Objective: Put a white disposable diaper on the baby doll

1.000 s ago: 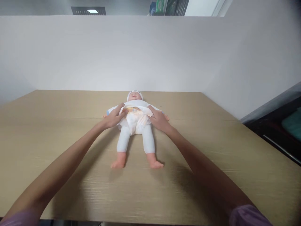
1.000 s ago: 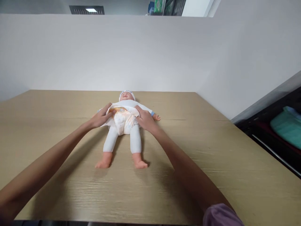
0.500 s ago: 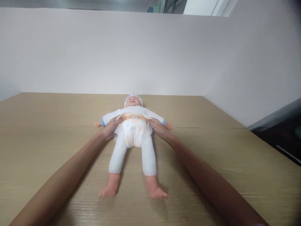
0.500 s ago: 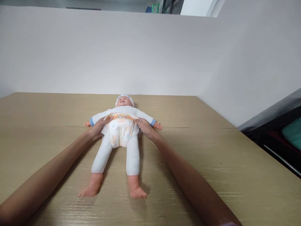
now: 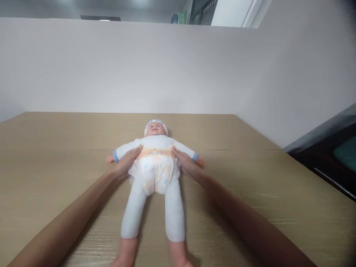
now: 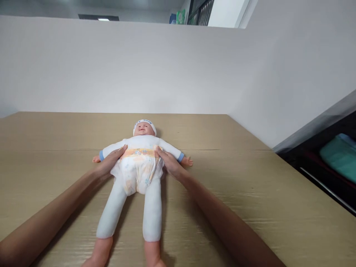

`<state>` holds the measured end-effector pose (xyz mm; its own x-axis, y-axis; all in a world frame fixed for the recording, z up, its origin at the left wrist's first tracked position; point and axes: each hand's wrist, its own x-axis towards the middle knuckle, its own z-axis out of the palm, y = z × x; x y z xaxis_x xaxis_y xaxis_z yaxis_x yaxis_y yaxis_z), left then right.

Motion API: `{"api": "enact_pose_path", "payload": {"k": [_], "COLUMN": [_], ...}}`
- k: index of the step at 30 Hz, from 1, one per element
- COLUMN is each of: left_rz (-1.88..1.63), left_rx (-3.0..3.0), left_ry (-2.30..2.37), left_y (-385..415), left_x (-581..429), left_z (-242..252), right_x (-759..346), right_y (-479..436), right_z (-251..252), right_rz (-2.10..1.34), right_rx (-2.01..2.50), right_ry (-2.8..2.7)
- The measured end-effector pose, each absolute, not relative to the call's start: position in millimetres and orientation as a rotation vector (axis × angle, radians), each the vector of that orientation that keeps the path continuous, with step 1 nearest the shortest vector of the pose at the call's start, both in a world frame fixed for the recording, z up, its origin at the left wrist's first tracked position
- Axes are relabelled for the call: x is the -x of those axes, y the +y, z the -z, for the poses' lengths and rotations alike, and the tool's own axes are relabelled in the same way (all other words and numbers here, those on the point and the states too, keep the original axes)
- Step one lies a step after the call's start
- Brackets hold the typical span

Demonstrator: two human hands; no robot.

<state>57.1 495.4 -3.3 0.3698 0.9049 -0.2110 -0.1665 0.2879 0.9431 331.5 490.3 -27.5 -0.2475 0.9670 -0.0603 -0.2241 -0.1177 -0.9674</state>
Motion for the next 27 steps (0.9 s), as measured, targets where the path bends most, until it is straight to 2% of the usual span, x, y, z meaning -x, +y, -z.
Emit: {"api": "enact_pose_path", "payload": {"k": [15,23,27], "left_rz": [-0.795,-1.061,-1.064], "left_rx": [-1.291,-1.7,-1.885], "left_ry": [0.926,1.258,1.414], "left_y": [473.8,478.4,475.8], "left_x": [-21.0,-30.6,-32.3], "left_z": [-8.1,13.5,9.3], "right_x": [-331.7,-334.4,-340.3], "right_y": [474.5,471.5,464.4], "right_z": [37.8,42.7,42.2], "right_rz": [-1.264,-0.793,-0.583], "right_rx": [1.073,1.214,1.293], "right_ry": [-1.189,-1.484,-1.646]}}
